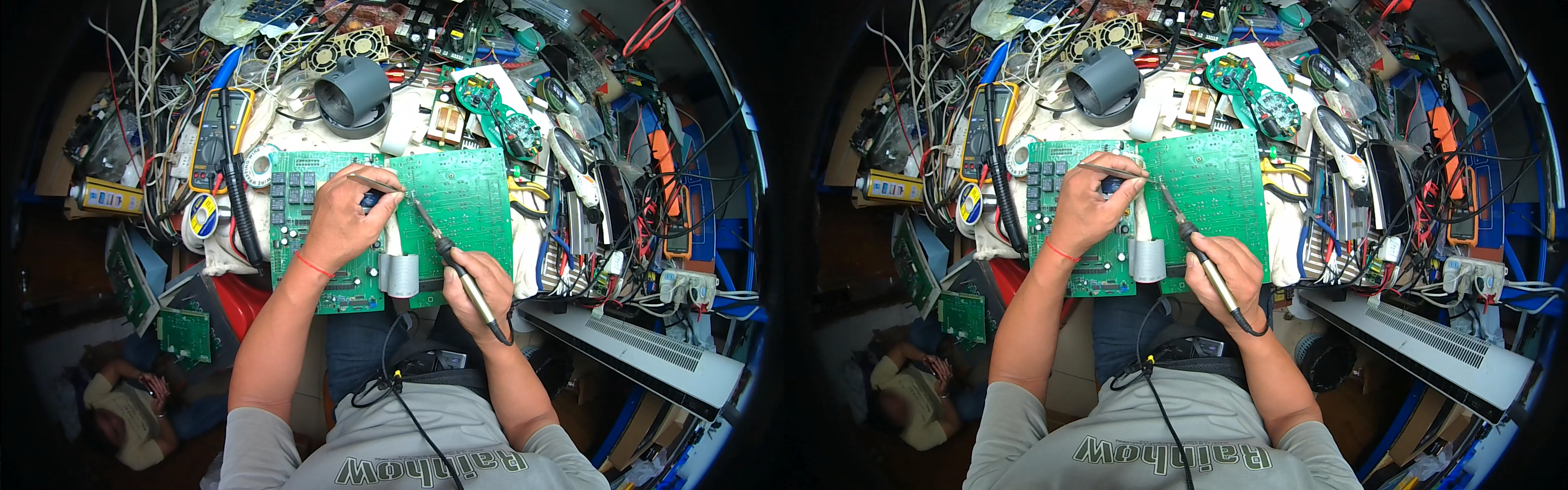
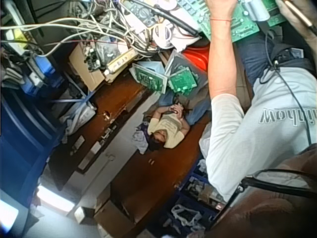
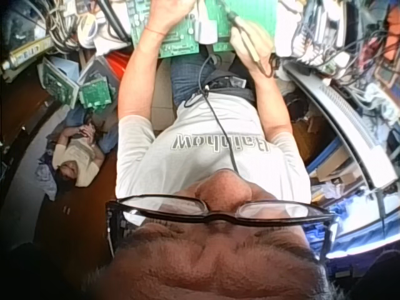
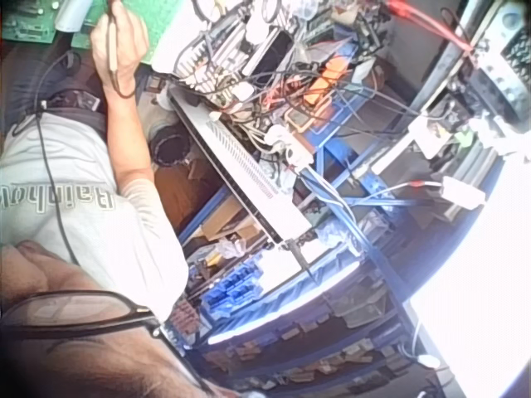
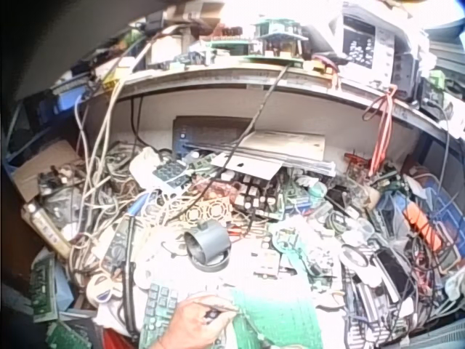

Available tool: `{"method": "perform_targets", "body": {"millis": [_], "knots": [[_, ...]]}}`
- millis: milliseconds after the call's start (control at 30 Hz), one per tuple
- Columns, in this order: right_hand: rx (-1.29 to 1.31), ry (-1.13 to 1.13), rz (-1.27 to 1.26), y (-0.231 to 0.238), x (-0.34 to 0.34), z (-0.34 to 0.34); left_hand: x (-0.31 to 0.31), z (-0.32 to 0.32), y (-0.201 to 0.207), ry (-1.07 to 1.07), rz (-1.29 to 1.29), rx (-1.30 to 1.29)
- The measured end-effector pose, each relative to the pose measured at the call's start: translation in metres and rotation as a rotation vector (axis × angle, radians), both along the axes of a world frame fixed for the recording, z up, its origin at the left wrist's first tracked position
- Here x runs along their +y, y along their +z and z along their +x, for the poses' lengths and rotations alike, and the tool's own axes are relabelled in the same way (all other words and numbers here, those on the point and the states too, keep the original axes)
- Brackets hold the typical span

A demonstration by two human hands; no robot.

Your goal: The person solders a green circuit board using a soldering iron and solder wire. They repeatedly heat solder joints and apply solder, occasionally using a hot air gun to assist. The board is held steady on the workbench while the person works on multiple points.

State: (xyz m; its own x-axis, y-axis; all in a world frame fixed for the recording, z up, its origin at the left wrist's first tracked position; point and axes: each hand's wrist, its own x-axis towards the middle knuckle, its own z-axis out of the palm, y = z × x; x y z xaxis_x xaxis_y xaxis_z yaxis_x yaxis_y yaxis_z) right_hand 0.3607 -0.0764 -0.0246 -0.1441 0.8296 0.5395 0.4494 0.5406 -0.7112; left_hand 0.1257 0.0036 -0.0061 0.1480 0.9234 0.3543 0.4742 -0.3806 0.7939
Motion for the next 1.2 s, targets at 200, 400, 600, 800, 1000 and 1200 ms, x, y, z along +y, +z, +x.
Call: {"method": "perform_targets", "body": {"millis": [200,400,600,800,1000,1200], "knots": [[0.095,-0.037,-0.149,0.001,-0.006,0.003,0.0,0.002,0.0,0.016,-0.004,-0.012],[0.614,-0.166,-0.443,0.004,-0.012,0.008,-0.001,0.0,0.002,0.001,-0.013,0.014],[1.182,-0.088,-0.52,0.014,0.0,0.026,-0.003,0.001,0.004,0.039,-0.052,-0.001],[1.0,-0.196,-0.262,0.048,0.033,0.066,-0.002,0.003,0.008,0.041,-0.053,0.019],[0.446,-0.496,-0.04,0.078,0.161,0.121,-0.002,0.003,0.007,0.039,-0.076,-0.016],[-0.006,-0.607,-0.081,0.064,0.269,0.149,-0.002,0.003,0.01,0.038,-0.104,-0.015]]}}
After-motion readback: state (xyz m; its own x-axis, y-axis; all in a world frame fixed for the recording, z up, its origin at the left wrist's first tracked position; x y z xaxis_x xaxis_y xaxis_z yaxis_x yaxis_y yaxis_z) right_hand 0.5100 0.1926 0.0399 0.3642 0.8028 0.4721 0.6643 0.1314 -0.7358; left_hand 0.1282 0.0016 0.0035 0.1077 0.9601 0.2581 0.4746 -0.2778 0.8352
